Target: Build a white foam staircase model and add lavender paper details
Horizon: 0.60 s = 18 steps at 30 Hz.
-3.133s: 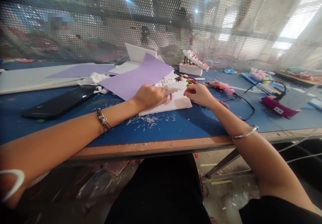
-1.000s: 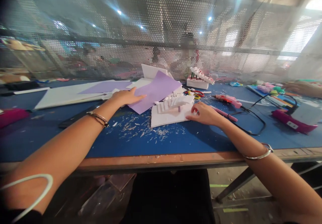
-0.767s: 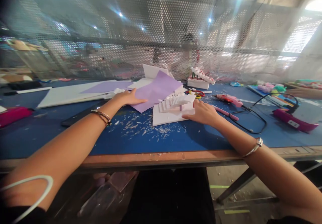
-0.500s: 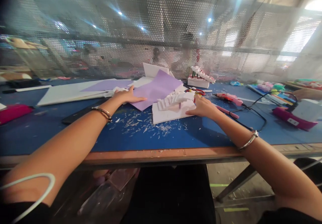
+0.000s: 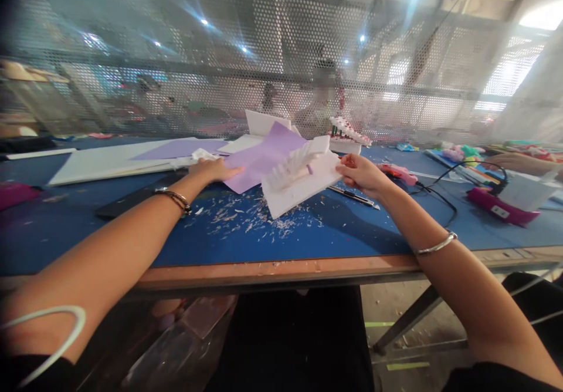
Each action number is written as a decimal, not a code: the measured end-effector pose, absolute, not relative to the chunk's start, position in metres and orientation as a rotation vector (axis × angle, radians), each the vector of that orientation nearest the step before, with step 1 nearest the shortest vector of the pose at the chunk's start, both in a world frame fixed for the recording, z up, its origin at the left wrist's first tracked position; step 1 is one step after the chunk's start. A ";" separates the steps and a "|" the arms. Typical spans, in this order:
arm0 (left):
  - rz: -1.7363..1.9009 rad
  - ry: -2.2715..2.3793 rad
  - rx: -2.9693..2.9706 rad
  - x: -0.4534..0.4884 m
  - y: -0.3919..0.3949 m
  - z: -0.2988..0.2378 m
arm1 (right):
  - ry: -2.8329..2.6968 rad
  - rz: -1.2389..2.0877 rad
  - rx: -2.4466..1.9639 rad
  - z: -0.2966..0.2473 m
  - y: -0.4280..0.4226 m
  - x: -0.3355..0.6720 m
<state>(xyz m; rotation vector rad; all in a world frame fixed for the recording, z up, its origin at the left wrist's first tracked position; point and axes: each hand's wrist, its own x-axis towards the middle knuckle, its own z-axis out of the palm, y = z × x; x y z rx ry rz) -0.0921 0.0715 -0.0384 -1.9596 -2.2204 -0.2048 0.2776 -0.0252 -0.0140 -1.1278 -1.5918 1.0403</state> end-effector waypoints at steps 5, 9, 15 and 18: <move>-0.272 -2.176 -1.942 -0.091 0.069 -0.038 | -1.408 1.051 -1.039 -0.010 -0.023 0.286; -0.399 -2.130 -1.861 -0.088 0.064 -0.030 | -1.248 1.060 -1.004 -0.008 -0.023 0.283; -0.929 -2.133 -1.841 -0.084 0.063 -0.007 | -1.140 1.105 -0.948 -0.011 -0.023 0.275; -0.926 -2.115 -1.950 -0.087 0.066 -0.001 | -1.132 1.112 -0.913 -0.013 -0.022 0.275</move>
